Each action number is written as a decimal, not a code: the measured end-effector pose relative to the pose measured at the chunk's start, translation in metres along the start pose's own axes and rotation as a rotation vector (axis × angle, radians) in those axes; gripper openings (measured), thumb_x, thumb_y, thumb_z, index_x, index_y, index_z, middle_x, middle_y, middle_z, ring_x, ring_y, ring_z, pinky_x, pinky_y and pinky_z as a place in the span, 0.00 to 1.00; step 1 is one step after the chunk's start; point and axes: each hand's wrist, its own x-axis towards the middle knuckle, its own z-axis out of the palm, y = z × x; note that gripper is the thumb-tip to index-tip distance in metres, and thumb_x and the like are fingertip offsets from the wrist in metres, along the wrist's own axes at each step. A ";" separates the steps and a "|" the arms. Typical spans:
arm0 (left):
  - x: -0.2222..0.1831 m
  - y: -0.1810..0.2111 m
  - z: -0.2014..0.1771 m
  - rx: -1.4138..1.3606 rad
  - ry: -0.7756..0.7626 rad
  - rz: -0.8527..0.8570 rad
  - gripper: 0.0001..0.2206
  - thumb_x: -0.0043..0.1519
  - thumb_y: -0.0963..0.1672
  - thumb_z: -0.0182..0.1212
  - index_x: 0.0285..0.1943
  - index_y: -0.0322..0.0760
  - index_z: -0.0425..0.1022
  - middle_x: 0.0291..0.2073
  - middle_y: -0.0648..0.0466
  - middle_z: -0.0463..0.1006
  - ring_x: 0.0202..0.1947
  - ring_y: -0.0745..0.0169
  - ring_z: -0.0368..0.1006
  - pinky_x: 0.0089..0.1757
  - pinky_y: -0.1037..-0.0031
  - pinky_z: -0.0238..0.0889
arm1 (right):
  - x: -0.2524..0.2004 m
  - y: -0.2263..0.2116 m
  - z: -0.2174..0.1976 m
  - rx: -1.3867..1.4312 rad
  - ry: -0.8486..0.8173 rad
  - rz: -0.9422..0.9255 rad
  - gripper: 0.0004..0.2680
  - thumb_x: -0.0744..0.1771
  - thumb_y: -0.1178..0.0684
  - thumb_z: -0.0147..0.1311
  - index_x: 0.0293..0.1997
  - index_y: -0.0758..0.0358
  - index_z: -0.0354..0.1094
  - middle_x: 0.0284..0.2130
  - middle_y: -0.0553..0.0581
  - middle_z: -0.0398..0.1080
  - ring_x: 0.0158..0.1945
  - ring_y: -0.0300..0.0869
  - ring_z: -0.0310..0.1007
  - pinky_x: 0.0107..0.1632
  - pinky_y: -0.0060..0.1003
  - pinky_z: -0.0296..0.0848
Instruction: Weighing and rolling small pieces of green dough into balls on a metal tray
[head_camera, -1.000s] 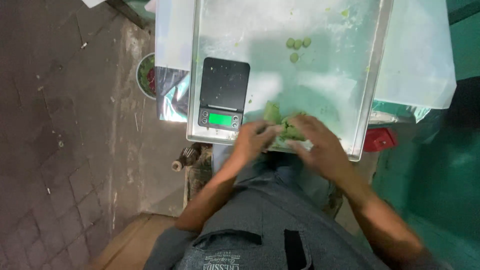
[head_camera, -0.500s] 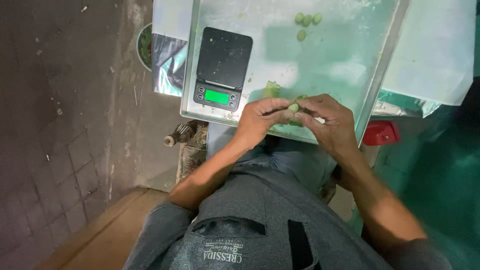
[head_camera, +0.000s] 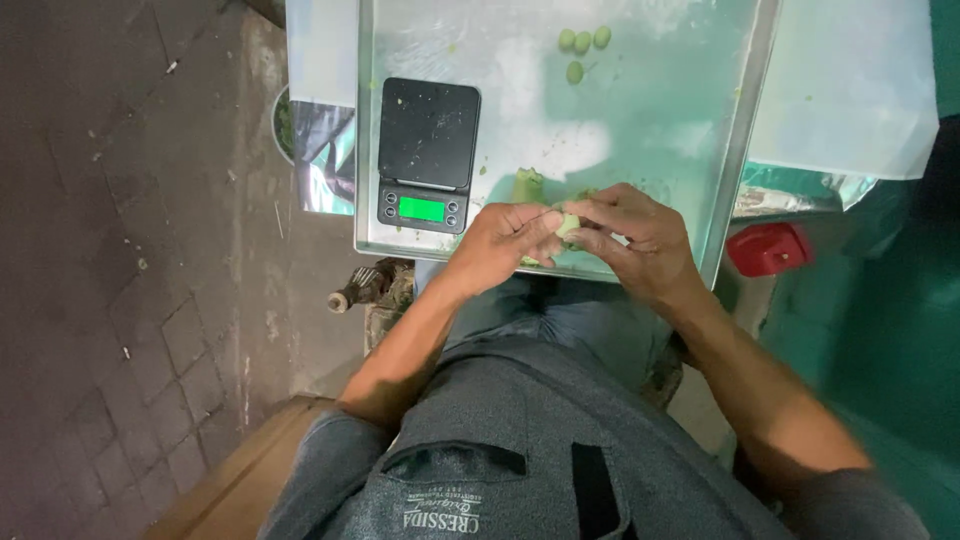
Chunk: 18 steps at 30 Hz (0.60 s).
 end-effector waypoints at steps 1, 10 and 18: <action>-0.001 0.001 0.002 0.045 0.002 0.002 0.13 0.68 0.44 0.61 0.49 0.23 0.80 0.30 0.42 0.82 0.28 0.65 0.78 0.36 0.66 0.81 | 0.001 0.000 0.000 -0.009 -0.002 -0.006 0.10 0.64 0.65 0.67 0.50 0.74 0.78 0.37 0.68 0.76 0.40 0.52 0.78 0.38 0.40 0.75; 0.000 0.010 0.024 0.146 0.089 0.004 0.16 0.67 0.46 0.63 0.53 0.24 0.79 0.35 0.42 0.83 0.32 0.64 0.79 0.42 0.63 0.78 | -0.002 -0.016 -0.003 -0.298 -0.034 -0.066 0.09 0.65 0.66 0.66 0.49 0.74 0.77 0.41 0.72 0.77 0.41 0.61 0.79 0.39 0.52 0.78; 0.001 0.010 0.015 0.181 0.131 0.201 0.13 0.72 0.43 0.59 0.62 0.31 0.77 0.47 0.34 0.82 0.50 0.40 0.80 0.52 0.53 0.74 | 0.000 -0.008 0.004 -0.128 0.029 0.226 0.10 0.65 0.62 0.69 0.51 0.63 0.79 0.42 0.61 0.78 0.46 0.47 0.81 0.43 0.37 0.82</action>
